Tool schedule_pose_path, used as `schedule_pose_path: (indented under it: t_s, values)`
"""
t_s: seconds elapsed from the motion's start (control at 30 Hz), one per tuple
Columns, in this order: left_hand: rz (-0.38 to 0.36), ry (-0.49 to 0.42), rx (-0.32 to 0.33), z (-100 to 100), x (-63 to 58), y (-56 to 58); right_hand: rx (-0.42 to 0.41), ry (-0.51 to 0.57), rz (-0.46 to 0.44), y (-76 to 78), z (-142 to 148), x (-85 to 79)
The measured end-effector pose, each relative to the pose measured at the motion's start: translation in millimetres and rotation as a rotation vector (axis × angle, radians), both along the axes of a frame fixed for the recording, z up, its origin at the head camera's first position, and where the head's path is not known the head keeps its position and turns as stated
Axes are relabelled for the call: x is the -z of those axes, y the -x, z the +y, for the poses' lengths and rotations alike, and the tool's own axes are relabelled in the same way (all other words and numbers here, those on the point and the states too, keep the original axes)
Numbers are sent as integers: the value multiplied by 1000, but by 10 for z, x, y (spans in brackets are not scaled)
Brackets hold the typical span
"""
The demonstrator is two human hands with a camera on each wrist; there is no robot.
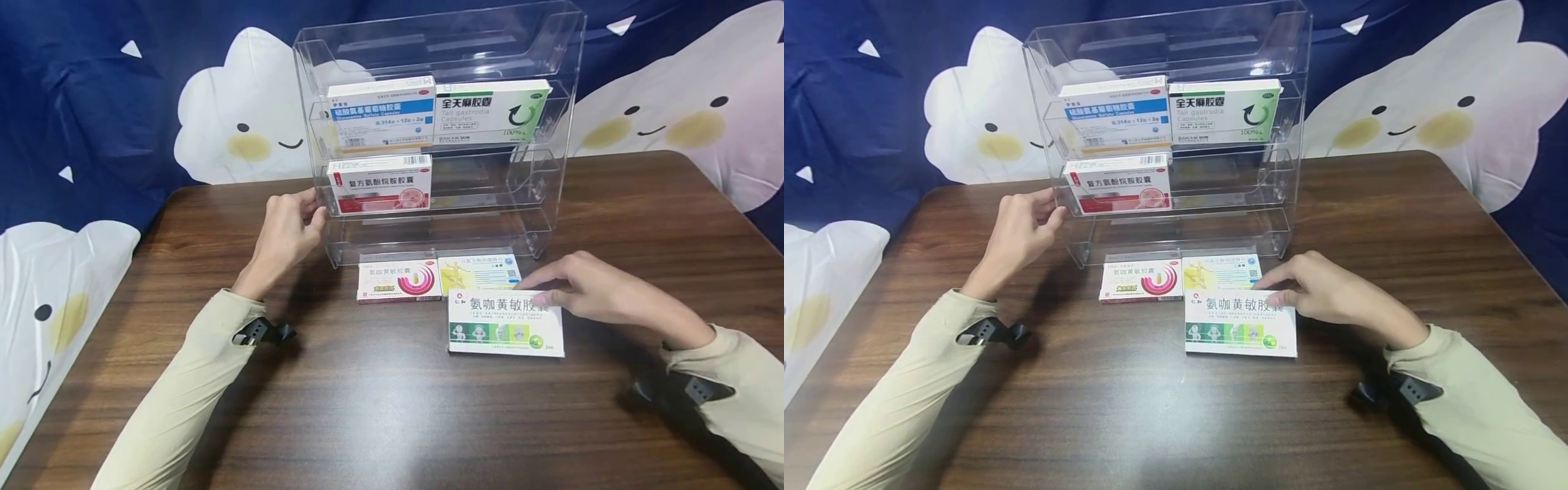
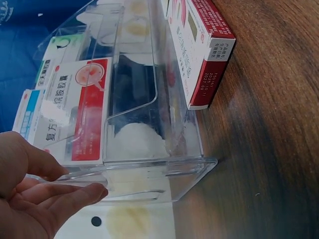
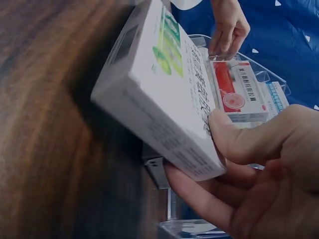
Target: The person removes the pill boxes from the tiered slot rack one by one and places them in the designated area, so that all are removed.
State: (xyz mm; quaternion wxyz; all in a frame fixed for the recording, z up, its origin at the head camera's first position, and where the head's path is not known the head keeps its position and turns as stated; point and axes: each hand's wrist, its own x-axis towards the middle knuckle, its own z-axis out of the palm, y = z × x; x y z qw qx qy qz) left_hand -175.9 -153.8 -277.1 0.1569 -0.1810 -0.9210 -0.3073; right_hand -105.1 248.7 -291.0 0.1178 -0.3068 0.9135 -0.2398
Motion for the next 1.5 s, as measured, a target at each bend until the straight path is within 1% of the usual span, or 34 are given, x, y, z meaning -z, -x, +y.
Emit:
schedule_pose_path:
  t_s: [0.07,0.17,0.33,0.53,0.63,0.77,0.87,0.97,1.1,1.23,1.37,1.5]
  values:
    - [0,-2,2,-4,1,2,-11,4,-21,2,5,31]
    - [-1,-8,3,-7,2,8,-35,6,-8,20,8,65]
    - [-5,-11,1,-9,0,13,-42,-2,79,35,-7,80]
    - [-6,-17,-1,-8,-2,16,27,-40,176,-80,-84,15]
    - [-11,-16,-1,-3,-6,22,34,-43,246,-170,-141,-10]
    - [-27,-15,-4,3,-9,22,-12,-90,306,-326,-239,4]
    - [-31,-14,-5,2,-10,19,-51,-146,319,-433,-310,43]
    - [-28,-11,-6,-3,-5,15,-70,-174,332,-493,-354,82]
    - [-34,-14,-7,1,1,13,-105,-162,367,-527,-371,131]
    - [-41,-18,-8,7,4,17,-160,-136,417,-534,-363,171]
    - [-35,-14,-6,1,8,20,-176,-92,434,-527,-379,198]
    - [-18,-10,-3,-11,6,21,-193,-79,451,-529,-445,226]
